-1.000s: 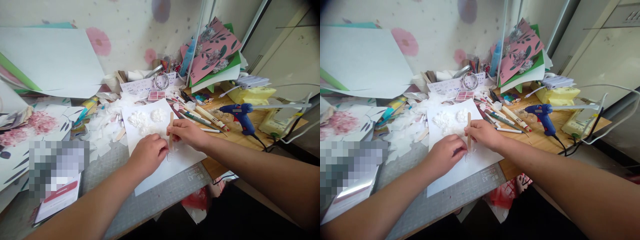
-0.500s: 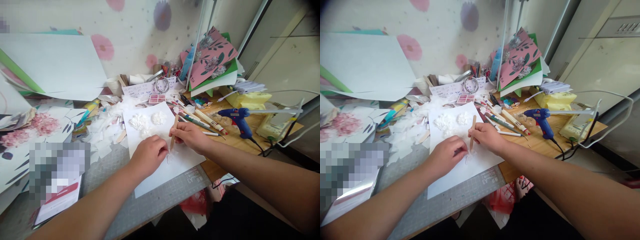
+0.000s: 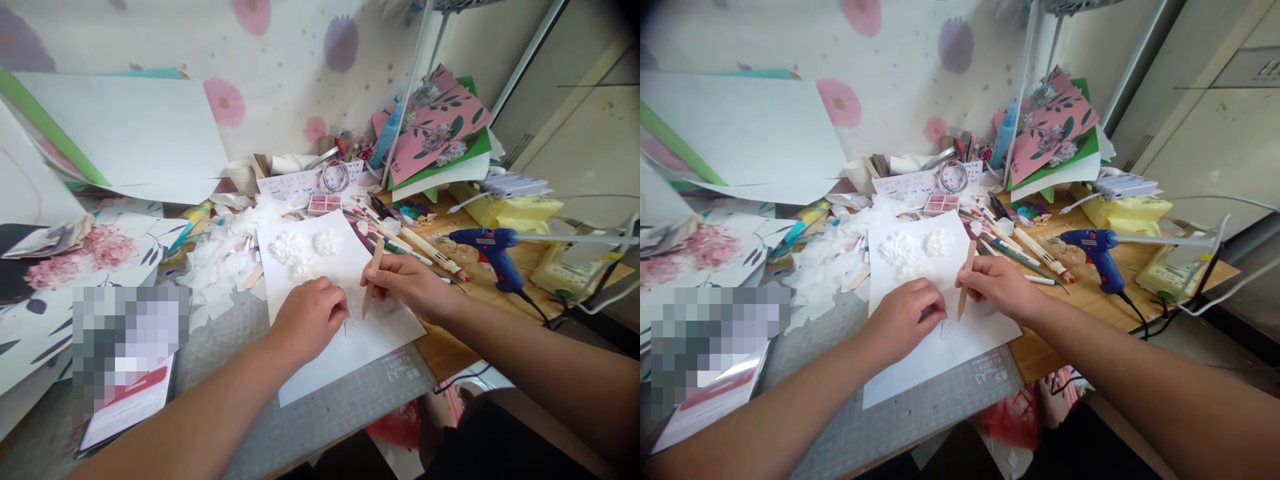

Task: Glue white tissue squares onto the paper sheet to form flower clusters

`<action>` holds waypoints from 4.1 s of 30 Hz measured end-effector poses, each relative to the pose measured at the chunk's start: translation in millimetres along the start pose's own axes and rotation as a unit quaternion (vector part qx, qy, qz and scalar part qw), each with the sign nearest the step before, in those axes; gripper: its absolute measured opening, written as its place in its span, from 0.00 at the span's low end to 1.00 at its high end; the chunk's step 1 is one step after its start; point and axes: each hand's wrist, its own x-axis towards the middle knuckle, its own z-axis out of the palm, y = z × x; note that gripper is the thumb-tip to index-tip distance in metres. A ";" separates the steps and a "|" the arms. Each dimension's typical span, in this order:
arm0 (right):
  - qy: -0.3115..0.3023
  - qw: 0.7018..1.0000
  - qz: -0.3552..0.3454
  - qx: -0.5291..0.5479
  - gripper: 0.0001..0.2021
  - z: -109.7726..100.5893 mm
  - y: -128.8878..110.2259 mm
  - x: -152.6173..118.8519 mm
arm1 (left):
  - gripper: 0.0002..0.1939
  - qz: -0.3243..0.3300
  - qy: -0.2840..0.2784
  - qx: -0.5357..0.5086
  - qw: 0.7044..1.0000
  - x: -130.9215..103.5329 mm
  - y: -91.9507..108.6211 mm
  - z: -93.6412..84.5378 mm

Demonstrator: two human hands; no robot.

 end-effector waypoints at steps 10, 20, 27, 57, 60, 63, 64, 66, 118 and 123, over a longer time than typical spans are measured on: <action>0.049 0.997 0.047 0.024 0.11 12.7 4.7 10.3 | 0.04 0.004 0.000 -0.016 1.000 0.9 -0.9 1.1; 0.096 0.992 0.003 0.077 0.13 1.1 -5.0 4.2 | 0.06 0.006 0.022 -0.052 0.998 -1.4 -8.0 -3.2; 0.093 0.994 -0.028 0.049 0.12 -4.8 -12.7 -13.2 | 0.06 -0.045 0.060 0.018 0.997 -29.1 -1.6 -51.6; 0.127 0.990 -0.015 -0.067 0.17 -19.2 -8.5 -17.7 | 0.13 -0.278 0.064 0.105 0.953 -41.5 -123.4 -100.4; 0.117 0.991 -0.026 -0.064 0.16 -18.6 -11.6 -18.8 | 0.12 -0.274 0.104 0.085 0.952 -46.3 -114.6 -108.4; 0.116 0.991 -0.044 -0.051 0.15 -17.6 -12.4 -19.5 | 0.09 -0.250 0.137 0.077 0.955 -47.2 -92.7 -103.0; 0.119 0.991 -0.050 -0.044 0.15 -16.8 -12.1 -19.3 | 0.09 -0.235 0.140 0.075 0.959 -45.6 -82.0 -96.0; 0.126 0.990 -0.057 -0.029 0.15 -14.6 -11.2 -18.6 | 0.06 -0.191 0.128 0.071 0.971 -40.0 -57.4 -75.9; 0.006 0.991 -0.061 -0.117 0.10 25.5 -14.6 8.1 | 0.05 -0.010 0.034 -0.001 0.999 -18.5 7.3 2.1; -0.015 0.991 -0.042 -0.126 0.10 26.1 -10.5 12.7 | 0.05 -0.017 0.021 -0.023 0.999 -16.1 7.7 3.5</action>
